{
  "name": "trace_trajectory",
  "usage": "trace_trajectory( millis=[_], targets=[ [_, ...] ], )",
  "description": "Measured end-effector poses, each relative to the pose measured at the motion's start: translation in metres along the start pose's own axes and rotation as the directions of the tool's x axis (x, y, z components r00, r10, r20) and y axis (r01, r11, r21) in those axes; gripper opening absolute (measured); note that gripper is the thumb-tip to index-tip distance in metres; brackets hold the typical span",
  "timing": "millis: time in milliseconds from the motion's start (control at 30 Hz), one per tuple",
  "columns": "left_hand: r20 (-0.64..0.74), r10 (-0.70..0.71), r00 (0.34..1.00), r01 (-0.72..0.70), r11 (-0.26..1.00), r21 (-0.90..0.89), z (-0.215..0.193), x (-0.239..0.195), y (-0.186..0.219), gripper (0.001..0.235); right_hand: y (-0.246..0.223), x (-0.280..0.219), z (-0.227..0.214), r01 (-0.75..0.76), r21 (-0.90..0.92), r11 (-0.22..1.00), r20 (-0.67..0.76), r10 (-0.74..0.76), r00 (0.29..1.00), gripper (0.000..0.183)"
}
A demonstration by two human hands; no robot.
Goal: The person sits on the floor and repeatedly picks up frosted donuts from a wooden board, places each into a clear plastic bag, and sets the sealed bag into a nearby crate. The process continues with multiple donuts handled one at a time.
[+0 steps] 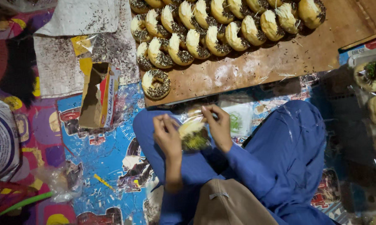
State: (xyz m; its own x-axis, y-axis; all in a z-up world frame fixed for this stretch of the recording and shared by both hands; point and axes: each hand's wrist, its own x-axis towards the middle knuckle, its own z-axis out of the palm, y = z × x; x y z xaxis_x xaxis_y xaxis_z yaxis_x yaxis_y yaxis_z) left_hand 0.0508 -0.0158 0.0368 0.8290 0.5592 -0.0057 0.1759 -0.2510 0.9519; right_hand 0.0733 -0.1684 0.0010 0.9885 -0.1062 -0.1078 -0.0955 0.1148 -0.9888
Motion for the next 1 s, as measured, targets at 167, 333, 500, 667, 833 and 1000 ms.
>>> trace_trajectory(
  millis=[167, 333, 500, 667, 833, 1000],
  targets=[
    [-0.082, 0.416, 0.906, -0.331, 0.815, 0.475, -0.023, 0.0, -0.026, 0.016, 0.069, -0.019, 0.02, -0.127, 0.068, 0.989, -0.006, 0.128, 0.992, 0.023],
    [0.049, 0.169, 0.984, -0.153, 0.682, 0.715, -0.052, -0.018, -0.065, 0.018, 0.138, -0.049, 0.02, -0.566, -0.03, 0.824, 0.223, 0.557, 0.8, 0.031],
    [0.108, -0.119, 0.987, 0.095, 0.973, 0.209, -0.038, 0.003, -0.086, 0.02, 0.165, 0.021, -0.076, -0.073, -0.698, 0.712, 0.112, 0.21, 0.971, 0.03],
    [0.248, 0.022, 0.968, -0.097, 0.951, 0.292, 0.038, 0.01, -0.088, 0.036, 0.198, 0.074, -0.162, 0.295, -0.95, 0.103, 0.271, -0.201, 0.941, 0.038],
    [0.281, 0.298, 0.912, -0.409, 0.671, 0.618, 0.072, 0.012, -0.076, 0.04, 0.226, 0.092, -0.163, 0.365, -0.929, 0.067, 0.361, -0.063, 0.931, 0.018],
    [0.293, 0.41, 0.864, -0.503, 0.727, 0.467, 0.066, -0.008, -0.075, 0.042, 0.189, 0.108, -0.16, 0.452, -0.87, 0.199, 0.474, 0.078, 0.877, 0.02]
  ],
)
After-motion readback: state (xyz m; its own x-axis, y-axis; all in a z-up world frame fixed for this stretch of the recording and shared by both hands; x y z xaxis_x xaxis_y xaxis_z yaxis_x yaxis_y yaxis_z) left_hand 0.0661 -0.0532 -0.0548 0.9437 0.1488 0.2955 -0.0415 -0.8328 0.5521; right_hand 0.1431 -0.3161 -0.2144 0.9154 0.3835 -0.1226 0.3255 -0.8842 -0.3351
